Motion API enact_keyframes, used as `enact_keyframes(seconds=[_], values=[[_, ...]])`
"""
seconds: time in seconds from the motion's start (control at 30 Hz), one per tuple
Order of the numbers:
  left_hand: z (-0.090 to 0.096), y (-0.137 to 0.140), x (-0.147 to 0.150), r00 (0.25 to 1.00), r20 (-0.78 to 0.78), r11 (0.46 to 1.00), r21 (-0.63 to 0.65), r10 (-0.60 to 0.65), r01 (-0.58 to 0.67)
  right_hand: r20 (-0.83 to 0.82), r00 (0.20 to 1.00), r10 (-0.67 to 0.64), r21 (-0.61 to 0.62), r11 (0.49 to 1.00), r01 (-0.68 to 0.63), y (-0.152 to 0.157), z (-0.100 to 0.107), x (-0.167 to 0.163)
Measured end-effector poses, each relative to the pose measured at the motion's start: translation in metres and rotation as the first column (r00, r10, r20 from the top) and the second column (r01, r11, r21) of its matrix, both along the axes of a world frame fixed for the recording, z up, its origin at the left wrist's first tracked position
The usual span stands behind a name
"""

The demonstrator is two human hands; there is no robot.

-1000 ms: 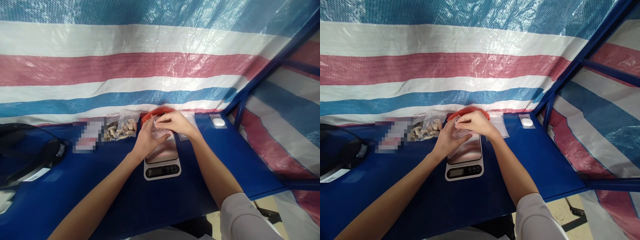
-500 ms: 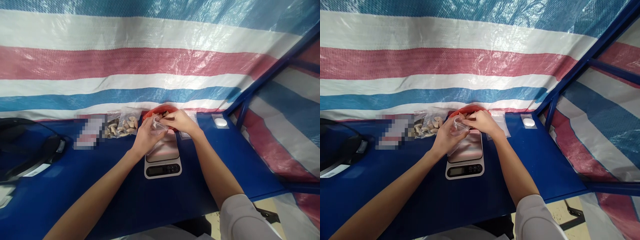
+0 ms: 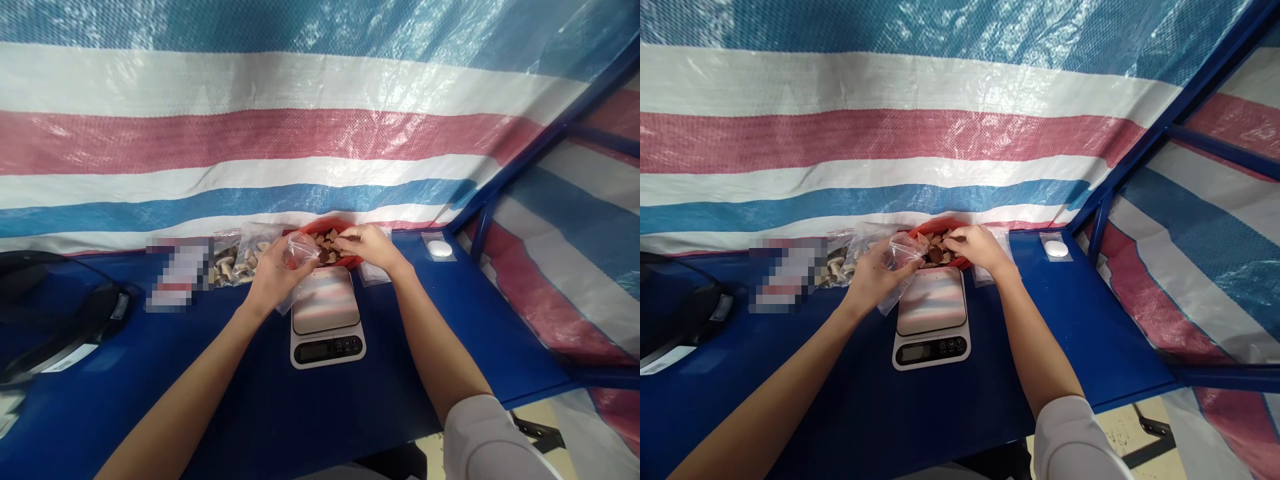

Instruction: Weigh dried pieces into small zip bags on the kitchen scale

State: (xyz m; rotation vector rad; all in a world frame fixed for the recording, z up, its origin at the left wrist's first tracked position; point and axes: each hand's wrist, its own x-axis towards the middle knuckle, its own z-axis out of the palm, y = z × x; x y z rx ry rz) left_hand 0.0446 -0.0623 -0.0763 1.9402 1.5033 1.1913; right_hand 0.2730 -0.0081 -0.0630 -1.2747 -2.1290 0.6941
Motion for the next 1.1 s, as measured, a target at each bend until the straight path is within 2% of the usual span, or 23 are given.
enact_keyframes(seconds=[0.13,0.33,0.47,0.6,0.83,1.1], values=[[0.003,0.004,-0.007,0.997,0.074,0.998,-0.052,-0.023,0.027,0.163,0.986,-0.043,0.025,0.999,0.039,0.003,-0.007,-0.007],[0.011,-0.003,0.003,0.998,0.066,0.998,-0.055,-0.023,0.027,0.331,0.943,-0.033,0.057,0.998,0.015,0.002,-0.012,-0.027],[0.013,-0.003,0.005,1.000,0.007,1.000,-0.007,0.020,-0.020,0.343,0.937,-0.067,0.051,0.997,0.053,0.004,-0.009,-0.039],[0.010,0.003,-0.004,0.999,0.024,1.000,-0.011,0.021,-0.021,0.334,0.935,-0.119,0.071,0.992,0.101,0.008,-0.009,-0.053],[0.005,0.010,-0.014,0.999,0.053,1.000,-0.005,-0.010,0.010,0.354,0.929,-0.109,0.084,0.993,0.084,0.013,-0.023,-0.068],[0.003,0.013,-0.020,0.998,0.046,0.996,-0.088,0.034,-0.030,0.325,0.940,-0.101,0.044,0.995,0.092,0.016,-0.028,-0.064]])
